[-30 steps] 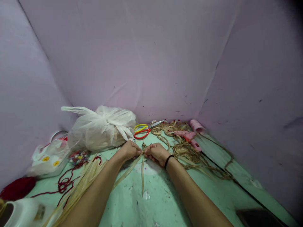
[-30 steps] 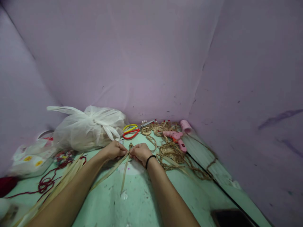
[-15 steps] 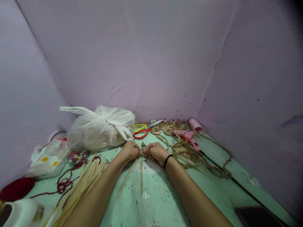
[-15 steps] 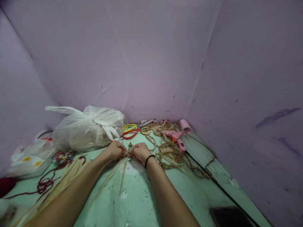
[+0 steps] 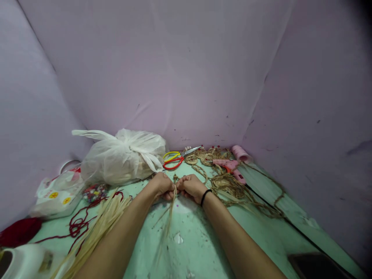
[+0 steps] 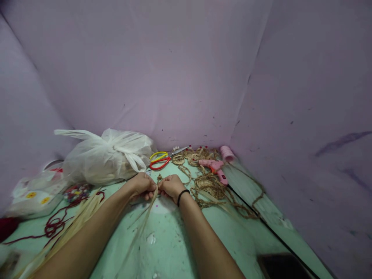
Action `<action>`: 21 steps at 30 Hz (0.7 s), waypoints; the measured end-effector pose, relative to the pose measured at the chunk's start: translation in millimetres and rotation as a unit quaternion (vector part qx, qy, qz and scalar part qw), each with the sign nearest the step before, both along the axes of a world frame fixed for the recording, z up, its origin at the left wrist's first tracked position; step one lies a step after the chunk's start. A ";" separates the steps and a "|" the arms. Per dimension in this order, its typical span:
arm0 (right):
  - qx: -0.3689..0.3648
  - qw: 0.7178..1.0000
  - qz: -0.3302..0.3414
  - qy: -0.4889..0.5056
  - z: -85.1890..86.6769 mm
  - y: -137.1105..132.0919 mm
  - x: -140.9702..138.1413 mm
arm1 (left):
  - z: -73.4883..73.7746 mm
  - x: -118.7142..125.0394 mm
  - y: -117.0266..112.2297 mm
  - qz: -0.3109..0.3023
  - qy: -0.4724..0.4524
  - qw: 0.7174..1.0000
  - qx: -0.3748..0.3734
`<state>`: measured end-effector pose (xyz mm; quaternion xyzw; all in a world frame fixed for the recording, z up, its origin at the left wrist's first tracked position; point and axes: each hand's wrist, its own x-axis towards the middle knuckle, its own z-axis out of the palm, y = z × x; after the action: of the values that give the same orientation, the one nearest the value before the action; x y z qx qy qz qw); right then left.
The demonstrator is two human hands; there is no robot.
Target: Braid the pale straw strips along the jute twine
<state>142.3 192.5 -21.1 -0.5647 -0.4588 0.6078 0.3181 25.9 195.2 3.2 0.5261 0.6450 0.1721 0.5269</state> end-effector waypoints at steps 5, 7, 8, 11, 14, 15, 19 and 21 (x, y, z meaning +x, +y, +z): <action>-0.007 1.000 0.008 -0.001 2.0 -0.2 1.7 | -6.6 -0.7 2.0 0.032 -0.021 0.999 0.007; -0.010 1.000 0.010 0.002 1.6 0.2 2.1 | -10.0 -1.2 2.5 0.038 -0.022 0.999 0.010; -0.008 1.000 0.009 0.001 1.2 0.4 2.3 | -11.2 -1.2 2.4 0.041 -0.015 0.999 0.014; -0.004 1.000 0.008 -0.002 0.1 0.7 2.6 | -12.3 0.2 0.9 0.057 0.015 0.998 0.030; -0.007 1.000 0.012 0.003 -0.3 0.7 3.4 | -10.0 3.8 -2.1 0.076 0.037 0.995 0.047; -0.009 1.000 0.014 0.010 -0.4 0.8 3.8 | -8.8 5.3 -3.3 0.081 0.037 0.995 0.051; -0.010 0.999 0.015 0.041 -0.8 1.8 5.1 | -5.1 9.0 -6.3 0.104 -0.004 0.994 0.046; -0.014 0.999 0.012 0.049 -1.2 2.3 5.5 | -5.0 8.5 -5.8 0.111 -0.054 0.992 0.023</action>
<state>147.8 194.8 -22.3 -0.5334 -0.4408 0.6446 0.3251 34.4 189.4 -1.8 0.4534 0.6659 0.2721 0.5263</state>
